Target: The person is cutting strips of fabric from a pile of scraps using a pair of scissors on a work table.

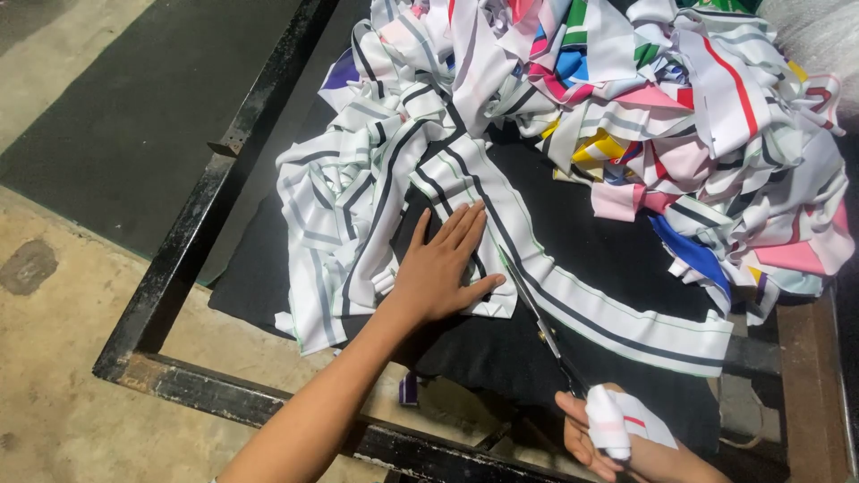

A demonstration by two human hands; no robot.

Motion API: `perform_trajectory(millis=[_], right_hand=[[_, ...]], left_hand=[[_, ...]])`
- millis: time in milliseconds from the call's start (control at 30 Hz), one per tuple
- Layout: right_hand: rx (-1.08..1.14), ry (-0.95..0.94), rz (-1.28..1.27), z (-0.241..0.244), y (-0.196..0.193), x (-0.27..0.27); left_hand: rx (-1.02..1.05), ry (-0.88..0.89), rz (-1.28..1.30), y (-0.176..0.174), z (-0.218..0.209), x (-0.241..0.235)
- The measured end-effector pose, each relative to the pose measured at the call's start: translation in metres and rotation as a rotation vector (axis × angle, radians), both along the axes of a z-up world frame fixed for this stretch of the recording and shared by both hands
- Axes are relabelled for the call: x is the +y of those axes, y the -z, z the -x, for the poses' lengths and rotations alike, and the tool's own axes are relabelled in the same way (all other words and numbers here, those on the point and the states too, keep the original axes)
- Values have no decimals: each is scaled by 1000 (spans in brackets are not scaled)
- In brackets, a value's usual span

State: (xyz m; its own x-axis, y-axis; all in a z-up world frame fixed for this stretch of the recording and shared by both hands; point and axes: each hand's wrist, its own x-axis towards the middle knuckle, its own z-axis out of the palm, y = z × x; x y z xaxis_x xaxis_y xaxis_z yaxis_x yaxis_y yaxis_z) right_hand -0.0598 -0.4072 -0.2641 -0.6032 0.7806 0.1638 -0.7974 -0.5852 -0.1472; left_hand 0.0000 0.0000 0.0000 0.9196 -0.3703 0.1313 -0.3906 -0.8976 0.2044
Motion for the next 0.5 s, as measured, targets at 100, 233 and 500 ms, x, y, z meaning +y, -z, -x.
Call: perform_trajectory(millis=[100, 233, 500], right_hand=[[-117, 28, 5, -2, 1, 6], [204, -55, -315, 22, 68, 6], [-212, 141, 150, 3, -51, 13]], left_hand=[[-8, 0, 8, -1, -2, 0], [-14, 2, 6, -1, -1, 1], [-42, -7, 9, 3, -1, -1]])
